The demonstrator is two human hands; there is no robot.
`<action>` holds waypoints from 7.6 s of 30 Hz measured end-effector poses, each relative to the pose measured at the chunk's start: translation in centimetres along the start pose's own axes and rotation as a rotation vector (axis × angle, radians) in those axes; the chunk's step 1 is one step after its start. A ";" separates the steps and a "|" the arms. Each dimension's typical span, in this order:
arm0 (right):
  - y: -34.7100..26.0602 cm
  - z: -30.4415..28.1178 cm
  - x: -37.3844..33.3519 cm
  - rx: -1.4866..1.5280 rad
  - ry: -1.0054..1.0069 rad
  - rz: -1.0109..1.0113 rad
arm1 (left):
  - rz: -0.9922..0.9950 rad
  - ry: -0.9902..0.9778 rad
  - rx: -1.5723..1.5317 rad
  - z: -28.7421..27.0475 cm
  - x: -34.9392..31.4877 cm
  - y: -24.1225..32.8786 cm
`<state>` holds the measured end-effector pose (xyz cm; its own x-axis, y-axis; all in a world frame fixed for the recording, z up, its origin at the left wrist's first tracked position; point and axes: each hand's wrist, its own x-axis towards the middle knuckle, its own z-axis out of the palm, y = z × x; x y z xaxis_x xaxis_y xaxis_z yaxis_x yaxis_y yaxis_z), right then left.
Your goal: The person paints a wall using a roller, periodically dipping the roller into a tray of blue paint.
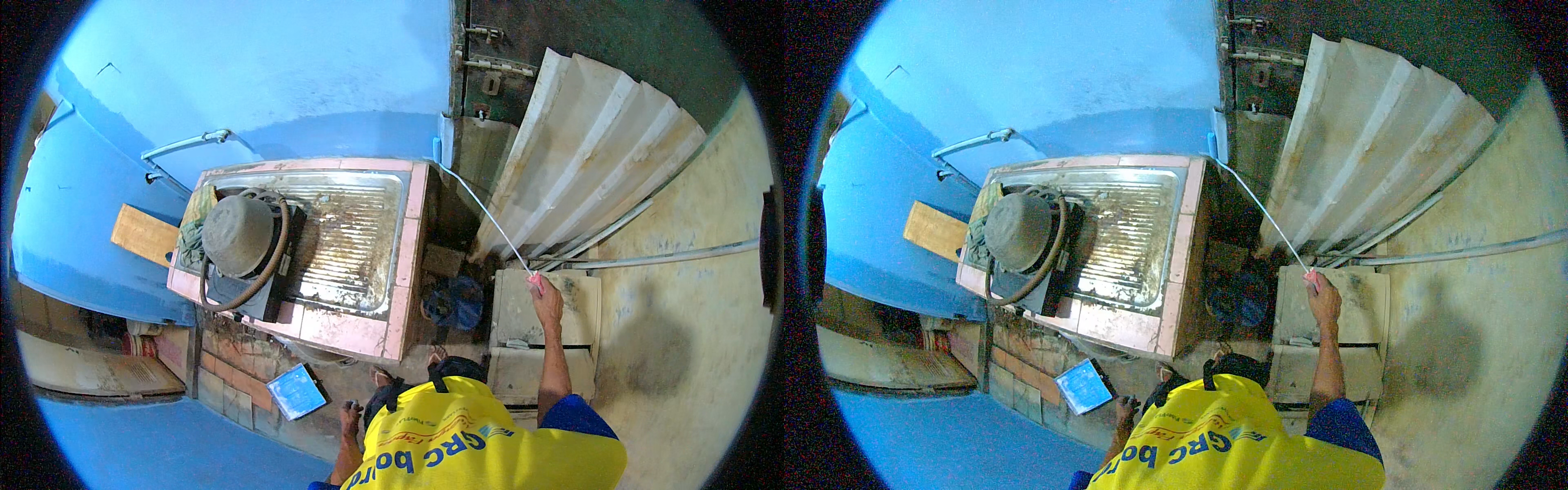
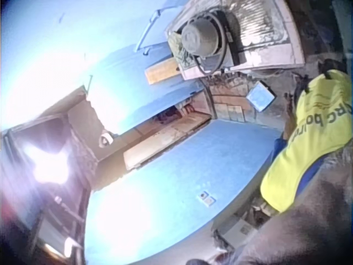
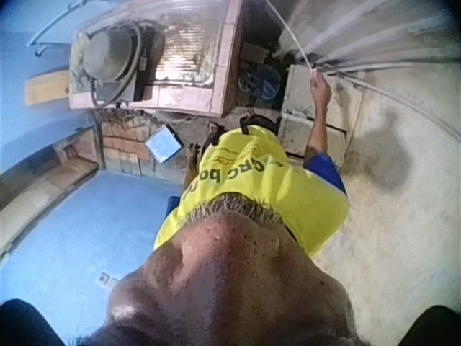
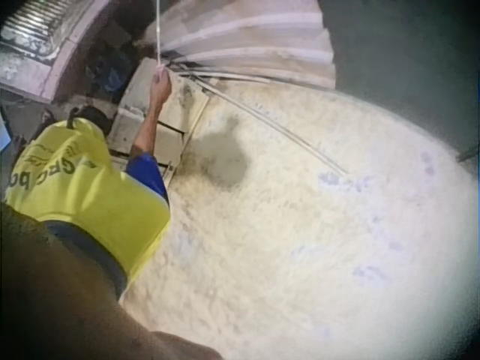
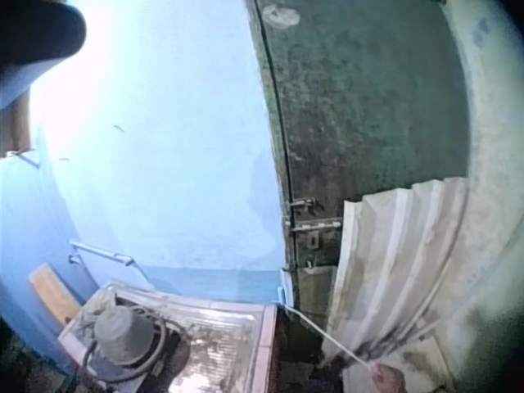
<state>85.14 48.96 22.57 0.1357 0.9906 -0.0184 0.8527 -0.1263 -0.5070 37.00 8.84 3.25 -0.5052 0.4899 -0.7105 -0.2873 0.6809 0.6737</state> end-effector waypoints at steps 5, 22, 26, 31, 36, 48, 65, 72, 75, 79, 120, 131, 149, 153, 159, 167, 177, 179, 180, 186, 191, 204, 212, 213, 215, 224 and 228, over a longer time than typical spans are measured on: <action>-0.5 0.2 -1.8 0.159 0.040 -0.034 | 0.055 -0.083 0.010 0.2 0.0 0.5; -17.2 -1.7 -19.1 1.243 -0.578 0.543 | -0.024 -0.163 0.091 -5.6 5.0 1.5; -24.3 -2.3 -21.0 1.377 -0.543 0.560 | -0.053 -0.247 0.042 -9.2 6.9 0.9; -28.4 0.4 -19.5 1.427 -0.441 0.602 | 0.072 -0.266 -0.022 -12.5 7.5 0.6; -30.0 2.9 -17.6 1.462 -0.349 0.541 | 0.034 -0.321 0.075 -16.4 8.9 0.3; -33.9 7.0 -13.1 1.596 -0.247 0.479 | 0.026 -0.354 -0.034 -21.5 11.9 -2.5; -39.3 3.9 -13.3 1.602 -0.198 0.414 | 0.072 -0.415 -0.011 -21.5 14.6 -0.3; -41.0 0.9 -14.5 1.586 -0.153 0.389 | 0.076 -0.388 0.029 -22.4 14.7 -0.8; -42.0 -0.7 -15.2 1.599 -0.128 0.357 | 0.103 -0.400 0.035 -22.3 15.6 -1.0; -41.6 -1.2 -15.6 1.534 -0.120 0.335 | 0.027 -0.383 0.105 -21.6 16.1 0.0; -38.9 -3.5 -15.9 1.335 -0.189 0.349 | -0.029 -0.380 -0.009 -20.4 16.5 0.4; -34.1 -4.3 -17.2 1.058 -0.161 0.315 | 0.076 -0.491 0.063 -20.7 16.0 1.9; -27.0 -8.3 -18.9 0.283 -0.118 -0.041 | 0.051 -0.452 0.029 -19.0 14.7 1.2; -28.5 -14.1 -16.4 0.189 -0.331 0.129 | 0.044 -0.430 -0.004 -19.4 14.6 -0.6; -26.2 -20.5 -9.8 -0.692 -0.093 -0.139 | 0.097 -0.324 -0.025 -17.4 13.2 -0.4; -29.4 -24.2 -0.6 -1.099 -0.053 -0.652 | 0.161 -0.285 -0.175 -14.5 12.0 -2.6; -37.0 -22.8 7.2 -1.423 -0.066 -0.853 | -0.039 -0.121 -0.078 -8.0 8.0 -3.9; -37.6 -22.4 8.4 -1.447 -0.063 -0.887 | -0.093 -0.108 -0.088 -7.3 7.6 -4.6; -37.9 -22.2 8.9 -1.449 -0.060 -0.905 | -0.139 -0.086 -0.108 -6.9 7.5 -4.9; -38.9 -21.5 11.1 -1.475 -0.038 -0.947 | -0.128 -0.072 -0.161 -6.4 6.3 -6.9; -40.7 -20.6 11.6 -1.517 -0.048 -0.920 | -0.049 -0.051 -0.236 -6.3 6.5 -8.3; -43.5 -18.7 13.5 -1.533 -0.123 -0.964 | -0.154 -0.059 -0.166 -5.9 8.7 -6.0; -47.5 -22.5 11.5 -1.567 -0.156 -0.785 | -0.171 -0.085 -0.244 -5.2 8.6 -7.1; -48.0 -22.8 11.0 -1.561 -0.129 -0.753 | -0.162 -0.085 -0.220 -5.2 8.8 -7.4; -47.9 -22.9 11.0 -1.546 -0.082 -0.753 | -0.113 -0.110 -0.215 -5.3 8.7 -7.5; -46.6 -20.7 12.0 -1.474 -0.081 -0.801 | -0.049 -0.102 -0.277 -5.3 8.3 -6.8; -48.7 -23.3 10.6 -1.572 -0.050 -0.831 | -0.055 -0.113 -0.285 -5.5 9.5 -8.6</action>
<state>56.78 64.33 67.16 -0.5299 0.8105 -0.2496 0.3193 0.4634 0.8266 30.17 4.62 -8.21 -0.3936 0.5247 -0.7549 -0.5368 0.5355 0.6520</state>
